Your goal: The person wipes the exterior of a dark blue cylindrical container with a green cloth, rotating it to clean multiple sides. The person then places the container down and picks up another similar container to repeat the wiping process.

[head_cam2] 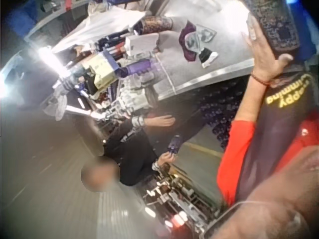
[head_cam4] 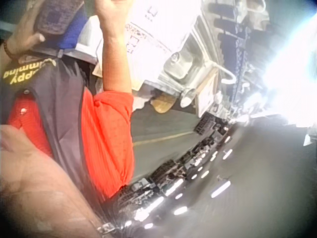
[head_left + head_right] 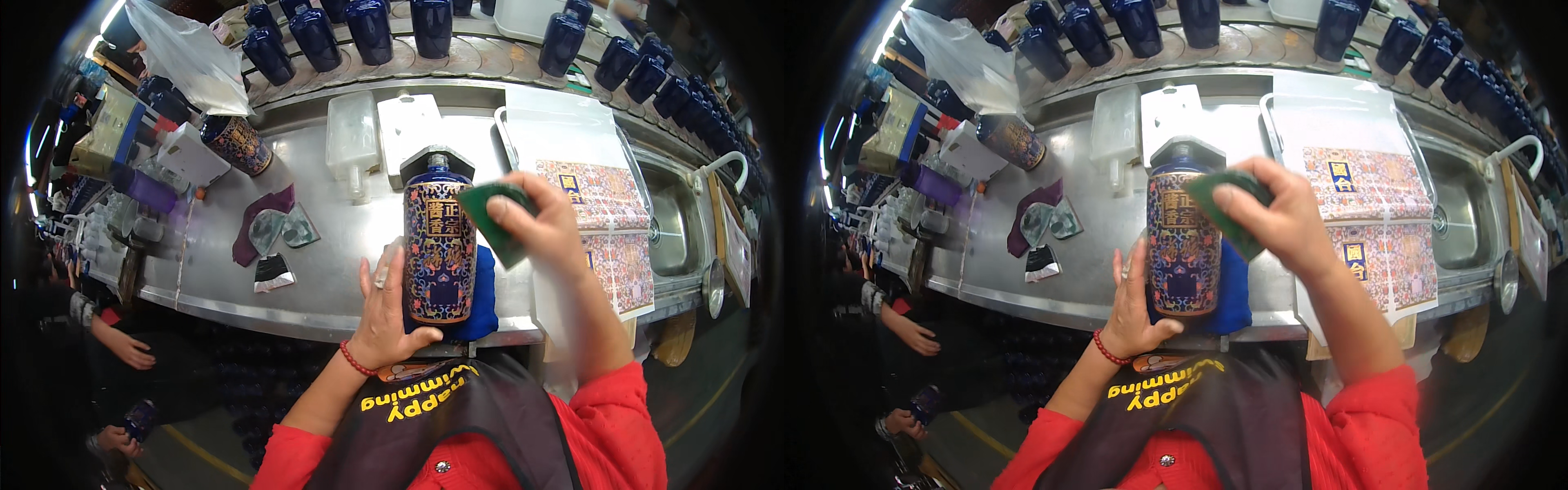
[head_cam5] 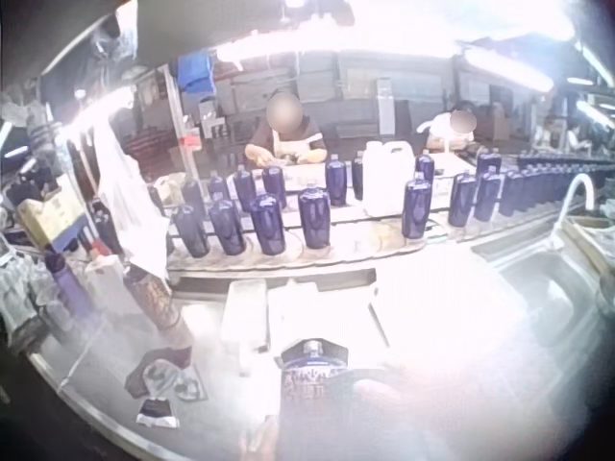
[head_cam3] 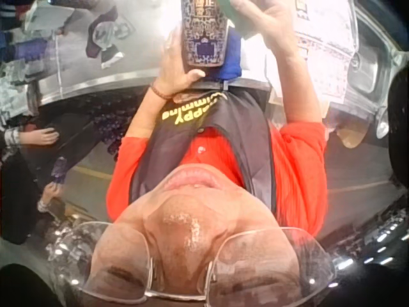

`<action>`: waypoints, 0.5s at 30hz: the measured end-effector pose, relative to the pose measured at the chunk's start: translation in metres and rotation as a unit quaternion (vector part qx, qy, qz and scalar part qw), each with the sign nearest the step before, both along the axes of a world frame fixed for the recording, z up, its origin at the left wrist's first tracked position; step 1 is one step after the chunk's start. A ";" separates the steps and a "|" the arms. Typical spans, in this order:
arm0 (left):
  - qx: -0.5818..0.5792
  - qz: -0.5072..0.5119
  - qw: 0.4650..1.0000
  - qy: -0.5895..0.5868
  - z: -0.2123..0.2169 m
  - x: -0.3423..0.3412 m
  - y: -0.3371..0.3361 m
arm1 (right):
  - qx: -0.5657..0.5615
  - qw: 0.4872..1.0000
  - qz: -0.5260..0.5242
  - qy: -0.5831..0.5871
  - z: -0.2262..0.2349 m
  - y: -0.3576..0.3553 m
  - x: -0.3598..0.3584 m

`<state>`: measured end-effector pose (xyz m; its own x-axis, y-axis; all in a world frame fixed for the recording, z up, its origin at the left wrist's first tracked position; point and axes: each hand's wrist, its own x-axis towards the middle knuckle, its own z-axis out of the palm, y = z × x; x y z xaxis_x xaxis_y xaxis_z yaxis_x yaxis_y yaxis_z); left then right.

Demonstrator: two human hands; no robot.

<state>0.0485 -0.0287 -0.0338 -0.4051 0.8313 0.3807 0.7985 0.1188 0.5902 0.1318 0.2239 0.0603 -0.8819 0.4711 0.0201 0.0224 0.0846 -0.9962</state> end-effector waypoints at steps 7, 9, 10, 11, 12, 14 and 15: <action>0.008 -0.046 0.995 0.089 0.030 -0.060 0.036 | -0.119 0.992 -0.025 0.046 -0.073 -0.011 0.028; -0.011 -0.054 0.989 0.140 0.048 -0.069 0.046 | -0.132 0.990 -0.040 0.007 -0.066 -0.013 0.024; -0.029 -0.062 0.980 0.185 0.057 -0.073 0.051 | -0.127 0.991 -0.016 0.044 -0.060 -0.014 0.023; -0.050 -0.068 0.968 0.235 0.064 -0.076 0.054 | -0.109 0.993 -0.038 0.014 -0.054 -0.015 0.021; -0.048 -0.077 0.965 0.247 0.070 -0.075 0.058 | -0.087 0.995 -0.036 0.021 -0.047 -0.015 0.020; -0.057 -0.085 0.966 0.236 0.076 -0.078 0.063 | -0.038 0.998 -0.035 0.019 -0.037 -0.012 0.016; -0.065 -0.087 0.967 0.231 0.077 -0.078 0.065 | -0.011 0.999 -0.035 0.010 -0.032 -0.008 0.012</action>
